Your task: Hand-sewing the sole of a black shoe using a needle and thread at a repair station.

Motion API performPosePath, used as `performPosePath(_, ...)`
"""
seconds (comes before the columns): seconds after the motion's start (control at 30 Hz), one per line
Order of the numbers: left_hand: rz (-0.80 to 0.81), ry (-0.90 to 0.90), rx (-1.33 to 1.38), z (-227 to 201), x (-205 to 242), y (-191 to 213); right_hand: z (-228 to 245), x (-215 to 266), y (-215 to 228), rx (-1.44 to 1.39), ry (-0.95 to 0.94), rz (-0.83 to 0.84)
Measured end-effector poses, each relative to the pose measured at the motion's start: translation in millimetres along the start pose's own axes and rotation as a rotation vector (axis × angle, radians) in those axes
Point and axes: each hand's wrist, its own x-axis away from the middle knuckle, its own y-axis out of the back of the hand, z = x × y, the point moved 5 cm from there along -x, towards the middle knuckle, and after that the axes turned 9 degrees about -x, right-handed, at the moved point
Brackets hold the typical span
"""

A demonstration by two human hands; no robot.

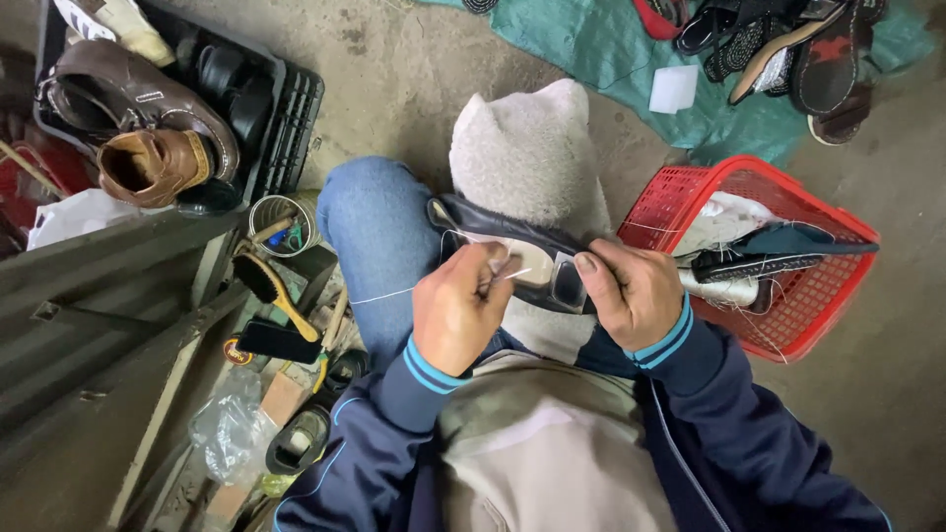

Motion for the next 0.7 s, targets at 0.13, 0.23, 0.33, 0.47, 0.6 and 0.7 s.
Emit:
performPosePath(0.13,0.134,0.013,0.105,-9,4,-1,-1,2,3,0.007,-0.006,-0.019)
performPosePath(0.23,0.262,0.004,0.054,-5,6,5,-1,1,4,-0.005,0.002,-0.026)
performPosePath(0.33,0.180,-0.115,-0.081,-9,-1,19,0,0,4,0.005,-0.004,-0.027)
performPosePath(0.47,-0.109,-0.156,-0.353,1,1,24,2,-2,4,0.001,0.013,-0.031)
performPosePath(0.6,-0.191,-0.203,-0.494,-2,-1,18,-2,1,6,0.020,0.002,-0.038)
performPosePath(0.7,-0.188,-0.227,-0.528,-6,-2,15,-1,2,6,0.006,-0.004,-0.048)
